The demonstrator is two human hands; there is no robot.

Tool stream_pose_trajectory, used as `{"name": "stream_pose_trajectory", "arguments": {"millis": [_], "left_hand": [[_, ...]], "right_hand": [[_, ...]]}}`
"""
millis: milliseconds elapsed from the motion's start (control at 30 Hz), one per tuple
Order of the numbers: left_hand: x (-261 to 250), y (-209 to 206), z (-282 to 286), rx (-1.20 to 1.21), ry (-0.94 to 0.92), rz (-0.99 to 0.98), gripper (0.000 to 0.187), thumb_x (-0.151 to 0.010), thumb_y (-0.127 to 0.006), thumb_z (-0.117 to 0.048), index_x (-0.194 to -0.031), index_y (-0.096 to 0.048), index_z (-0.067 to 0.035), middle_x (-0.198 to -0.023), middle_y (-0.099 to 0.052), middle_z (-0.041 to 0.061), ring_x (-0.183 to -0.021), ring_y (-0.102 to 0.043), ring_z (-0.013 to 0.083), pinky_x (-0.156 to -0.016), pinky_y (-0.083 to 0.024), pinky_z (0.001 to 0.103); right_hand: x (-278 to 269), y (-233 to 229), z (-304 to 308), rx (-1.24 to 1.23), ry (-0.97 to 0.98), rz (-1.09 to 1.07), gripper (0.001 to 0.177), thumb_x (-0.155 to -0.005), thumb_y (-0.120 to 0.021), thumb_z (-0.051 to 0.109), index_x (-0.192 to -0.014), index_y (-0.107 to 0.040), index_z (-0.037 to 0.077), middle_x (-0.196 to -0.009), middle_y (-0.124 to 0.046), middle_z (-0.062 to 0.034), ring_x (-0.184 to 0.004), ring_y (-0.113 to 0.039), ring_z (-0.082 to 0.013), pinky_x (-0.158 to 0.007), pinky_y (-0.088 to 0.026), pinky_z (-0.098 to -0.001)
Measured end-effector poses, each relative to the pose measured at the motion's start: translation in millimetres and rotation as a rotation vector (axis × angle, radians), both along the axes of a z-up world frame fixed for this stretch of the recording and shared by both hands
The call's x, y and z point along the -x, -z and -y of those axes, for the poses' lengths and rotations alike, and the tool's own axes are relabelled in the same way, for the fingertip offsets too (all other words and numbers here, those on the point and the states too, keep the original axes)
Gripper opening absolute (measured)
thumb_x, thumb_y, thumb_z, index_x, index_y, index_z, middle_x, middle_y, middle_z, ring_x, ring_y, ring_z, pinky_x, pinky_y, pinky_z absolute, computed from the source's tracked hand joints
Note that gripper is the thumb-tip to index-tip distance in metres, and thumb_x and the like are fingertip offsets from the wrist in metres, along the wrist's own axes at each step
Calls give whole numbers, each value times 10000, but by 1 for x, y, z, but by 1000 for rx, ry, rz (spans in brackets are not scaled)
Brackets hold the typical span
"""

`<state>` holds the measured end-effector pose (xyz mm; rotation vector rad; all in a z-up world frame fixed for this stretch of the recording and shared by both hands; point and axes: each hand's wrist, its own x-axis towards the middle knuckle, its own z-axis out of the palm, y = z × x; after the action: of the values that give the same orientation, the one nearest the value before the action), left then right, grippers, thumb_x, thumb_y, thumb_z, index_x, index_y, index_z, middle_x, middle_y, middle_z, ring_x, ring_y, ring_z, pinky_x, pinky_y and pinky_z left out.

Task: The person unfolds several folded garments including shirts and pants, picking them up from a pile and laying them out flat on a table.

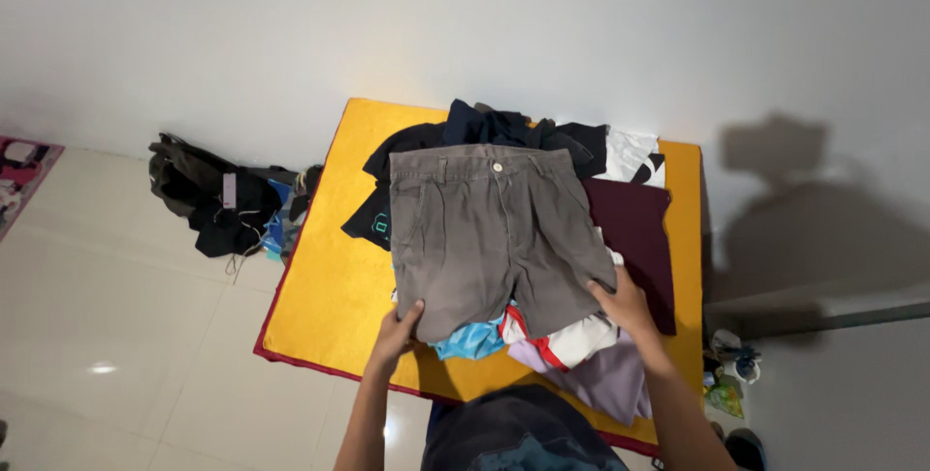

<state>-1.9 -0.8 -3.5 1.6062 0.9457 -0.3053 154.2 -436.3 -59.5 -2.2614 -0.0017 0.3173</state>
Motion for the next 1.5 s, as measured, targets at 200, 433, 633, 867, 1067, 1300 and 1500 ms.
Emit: {"name": "stream_pose_trajectory", "arguments": {"millis": [200, 433, 633, 867, 1067, 1300, 1500], "left_hand": [[19, 33, 4, 254, -87, 263, 521, -930, -736, -462, -1036, -711, 48, -680, -556, 43, -535, -473, 137, -493, -381, 297], [25, 38, 1, 150, -304, 346, 580, -997, -603, -459, -1184, -709, 80, -930, -701, 107, -805, -612, 168, -716, -486, 314], [16, 35, -11, 166, -265, 770, 508, -960, -610, -303, -1288, -625, 84, -1184, -720, 109, -1087, -658, 202, -964, -486, 341], [0, 18, -18, -323, 112, 686, 360, -991, -619, -222, -1263, -629, 13, -1086, -759, 199, -1026, -694, 255, -897, -544, 367], [-26, -118, -8, -377, 22, 329, 549, -982, -549, -279, -1485, -367, -153, -900, -744, 296, -826, -808, 352, -737, -594, 414], [-23, -244, -5, -816, 787, 474, 609, -652, -905, -180, -1232, -719, -158, -1015, -723, 198, -914, -696, 369, -808, -542, 398], [-21, -270, 4, -1078, 318, 687, 339, -607, -897, -111, -939, -832, -119, -863, -685, 169, -899, -665, 351, -781, -530, 414]], "right_hand": [[18, -9, -15, 54, 198, 68, 555, -900, -625, 372, -1389, -550, 120, -1177, -695, -282, -1120, -633, -504, -939, -508, -543], [14, -22, -4, 188, 165, 54, 448, -937, -654, 449, -1210, -669, 93, -1265, -694, -211, -1235, -648, -416, -1031, -516, -484], [27, -72, -10, -157, 46, 231, 885, -763, -809, 357, -1494, -357, 146, -1479, -399, -232, -1367, -409, -425, -1064, -395, -519], [20, -90, -1, 382, -328, -296, 880, -834, -836, 292, -1551, -330, 359, -1550, -373, -103, -1451, -394, -287, -1181, -381, -426], [-50, -58, 42, 95, -398, -22, 380, -842, -718, 235, -1211, -726, 142, -1209, -771, -84, -1150, -692, -223, -1031, -580, -381], [-92, -161, 84, 164, -297, 221, 251, -905, -669, 289, -1065, -773, 126, -1102, -693, -70, -1049, -665, -203, -937, -555, -357], [-44, -237, 45, 106, -19, 1001, 133, -788, -719, 145, -896, -708, 69, -1249, -624, -187, -1153, -596, -302, -991, -470, -409]]}}
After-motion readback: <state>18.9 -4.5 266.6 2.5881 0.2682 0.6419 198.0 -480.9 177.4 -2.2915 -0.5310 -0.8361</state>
